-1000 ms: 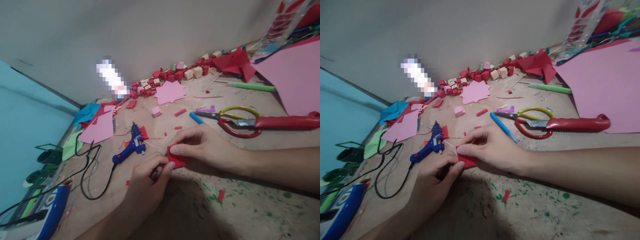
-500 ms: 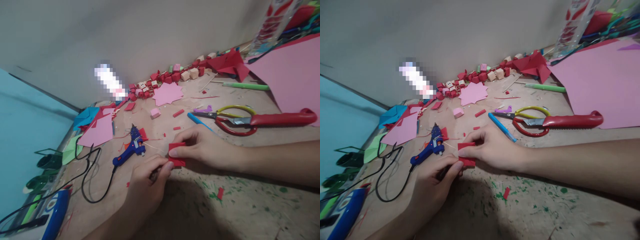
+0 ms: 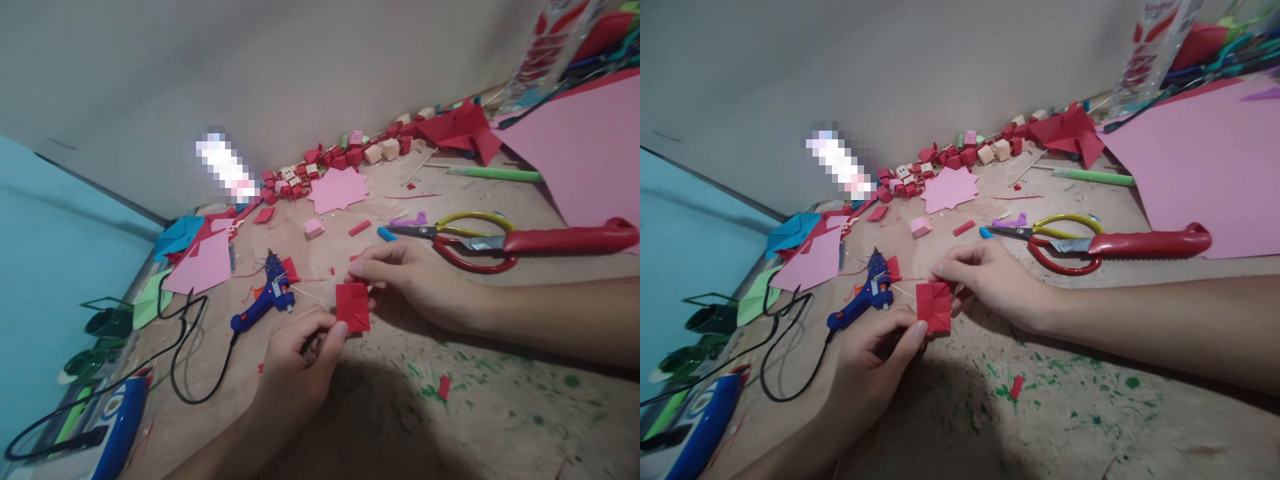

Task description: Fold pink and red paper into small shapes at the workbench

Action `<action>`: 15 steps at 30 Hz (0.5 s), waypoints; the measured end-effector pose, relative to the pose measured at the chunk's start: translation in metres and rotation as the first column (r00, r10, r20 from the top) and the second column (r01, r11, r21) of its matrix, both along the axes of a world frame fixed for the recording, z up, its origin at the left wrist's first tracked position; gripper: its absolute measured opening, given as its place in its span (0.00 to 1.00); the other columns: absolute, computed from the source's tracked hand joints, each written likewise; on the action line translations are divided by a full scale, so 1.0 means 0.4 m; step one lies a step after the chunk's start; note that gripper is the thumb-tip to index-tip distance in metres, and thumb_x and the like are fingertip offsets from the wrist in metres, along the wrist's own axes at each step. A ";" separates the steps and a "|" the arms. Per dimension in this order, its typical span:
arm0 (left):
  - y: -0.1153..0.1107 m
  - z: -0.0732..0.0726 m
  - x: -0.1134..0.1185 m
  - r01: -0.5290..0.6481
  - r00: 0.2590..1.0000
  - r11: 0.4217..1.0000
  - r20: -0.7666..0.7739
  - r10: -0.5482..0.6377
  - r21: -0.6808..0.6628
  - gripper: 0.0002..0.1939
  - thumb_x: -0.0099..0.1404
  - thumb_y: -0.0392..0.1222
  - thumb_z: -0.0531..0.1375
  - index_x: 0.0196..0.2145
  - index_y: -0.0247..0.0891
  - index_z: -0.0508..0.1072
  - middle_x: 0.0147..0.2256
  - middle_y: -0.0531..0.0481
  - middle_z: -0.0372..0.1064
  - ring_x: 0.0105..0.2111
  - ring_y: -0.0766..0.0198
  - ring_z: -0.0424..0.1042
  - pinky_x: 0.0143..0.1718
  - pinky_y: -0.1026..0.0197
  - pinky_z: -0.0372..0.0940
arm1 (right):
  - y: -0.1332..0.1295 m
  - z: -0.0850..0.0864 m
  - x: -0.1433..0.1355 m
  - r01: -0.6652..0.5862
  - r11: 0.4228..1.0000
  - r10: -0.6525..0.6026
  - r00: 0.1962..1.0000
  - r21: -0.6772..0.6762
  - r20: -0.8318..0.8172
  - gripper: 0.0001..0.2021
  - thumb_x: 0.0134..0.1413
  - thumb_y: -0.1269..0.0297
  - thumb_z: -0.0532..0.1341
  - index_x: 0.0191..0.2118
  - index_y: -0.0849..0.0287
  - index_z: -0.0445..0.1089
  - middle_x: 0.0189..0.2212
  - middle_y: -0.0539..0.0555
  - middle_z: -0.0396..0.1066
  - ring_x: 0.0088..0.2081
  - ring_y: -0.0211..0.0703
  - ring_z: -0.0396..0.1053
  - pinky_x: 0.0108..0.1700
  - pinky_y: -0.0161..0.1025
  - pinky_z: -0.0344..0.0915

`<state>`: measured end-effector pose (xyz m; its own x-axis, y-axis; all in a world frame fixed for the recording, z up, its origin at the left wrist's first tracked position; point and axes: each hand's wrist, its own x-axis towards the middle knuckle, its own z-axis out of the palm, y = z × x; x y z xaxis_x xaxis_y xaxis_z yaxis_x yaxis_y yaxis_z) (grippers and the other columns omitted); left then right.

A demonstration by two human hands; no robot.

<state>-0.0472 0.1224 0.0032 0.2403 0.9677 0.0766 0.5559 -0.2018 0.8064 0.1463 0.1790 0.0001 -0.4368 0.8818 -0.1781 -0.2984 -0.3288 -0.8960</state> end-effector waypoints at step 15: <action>0.010 0.009 0.002 -0.119 0.978 0.985 0.159 0.138 -0.124 0.09 0.66 0.40 0.63 0.28 0.38 0.79 0.26 0.53 0.74 0.27 0.67 0.70 0.30 0.67 0.63 | 0.010 -0.001 0.016 -0.272 0.935 0.206 0.939 0.227 0.275 0.11 0.59 0.58 0.67 0.31 0.62 0.78 0.28 0.51 0.74 0.30 0.38 0.66 0.33 0.37 0.63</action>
